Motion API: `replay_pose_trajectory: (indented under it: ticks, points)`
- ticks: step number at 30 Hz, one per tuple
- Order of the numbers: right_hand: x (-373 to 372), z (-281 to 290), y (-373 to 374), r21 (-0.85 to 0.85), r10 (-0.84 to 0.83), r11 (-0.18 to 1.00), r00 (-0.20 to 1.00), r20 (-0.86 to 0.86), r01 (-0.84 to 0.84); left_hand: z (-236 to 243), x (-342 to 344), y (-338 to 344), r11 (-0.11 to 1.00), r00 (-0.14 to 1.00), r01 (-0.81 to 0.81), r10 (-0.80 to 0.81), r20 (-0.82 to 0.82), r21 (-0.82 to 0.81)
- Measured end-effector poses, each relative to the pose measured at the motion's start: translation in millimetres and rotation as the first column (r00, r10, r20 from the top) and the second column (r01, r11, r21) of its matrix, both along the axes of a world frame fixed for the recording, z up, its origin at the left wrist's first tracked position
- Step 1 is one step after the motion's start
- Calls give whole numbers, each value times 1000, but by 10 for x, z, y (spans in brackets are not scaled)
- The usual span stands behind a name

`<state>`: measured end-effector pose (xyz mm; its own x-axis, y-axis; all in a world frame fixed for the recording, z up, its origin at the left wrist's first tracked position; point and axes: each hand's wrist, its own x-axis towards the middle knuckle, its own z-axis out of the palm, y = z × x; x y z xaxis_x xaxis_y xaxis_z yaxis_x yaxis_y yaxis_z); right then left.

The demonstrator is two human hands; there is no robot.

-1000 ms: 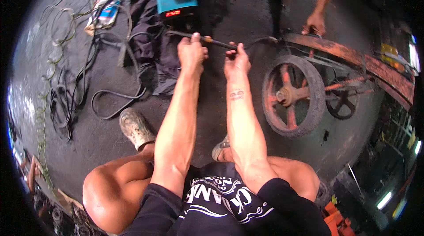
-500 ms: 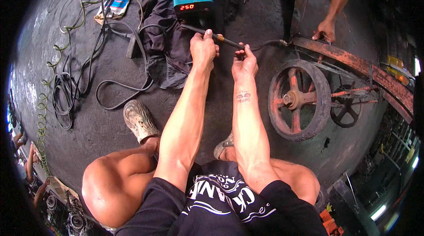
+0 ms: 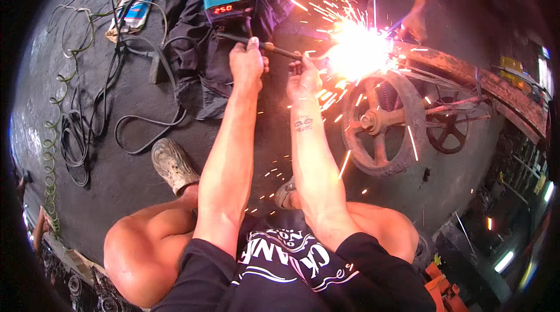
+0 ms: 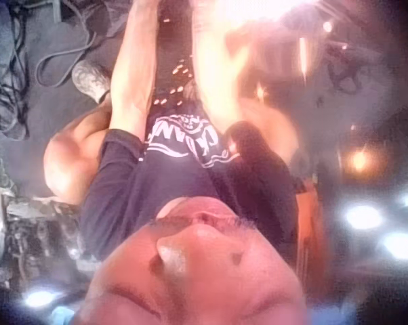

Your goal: The person adjusts a welding machine setting and then uses a welding torch to join metal rods on a wheeled frame while another person holds the metal in place.

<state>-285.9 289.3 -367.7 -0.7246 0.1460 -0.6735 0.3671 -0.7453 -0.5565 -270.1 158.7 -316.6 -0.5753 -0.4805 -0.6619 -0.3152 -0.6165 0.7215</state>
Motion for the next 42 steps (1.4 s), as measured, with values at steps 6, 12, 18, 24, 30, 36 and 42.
replay_pose_trajectory:
  ticks: [6, 12, 18, 24, 30, 36, 42]
  points:
    - [520, -181, -257, 131, 176, 972, 975, 132, -193, 93, -12, 68, 998, 999, 39, -38, 17, -46]
    - [1269, 27, -783, -67, 465, 883, 850, 247, -464, -57, 118, -134, 994, 997, 71, -70, 13, -79]
    - [1468, 492, -700, -215, 770, 627, 554, 316, -749, 48, 36, -6, 999, 999, 31, -31, -22, -33]
    - [1521, 1357, -191, -183, 872, -236, -291, 395, -954, -2, 50, -8, 999, 999, 44, -43, -24, 13]
    - [1150, 2914, 267, 637, 363, -769, -860, 358, -60, 54, 52, -22, 999, 999, 39, -39, -14, -11]
    - [951, 3549, 346, 691, 492, -711, -794, 359, -128, 12, 51, -10, 1000, 999, 28, -28, -22, 9]
    - [864, 3480, 485, 784, 584, -621, -675, 450, -15, 11, 68, -29, 999, 999, 31, -31, -14, -16]
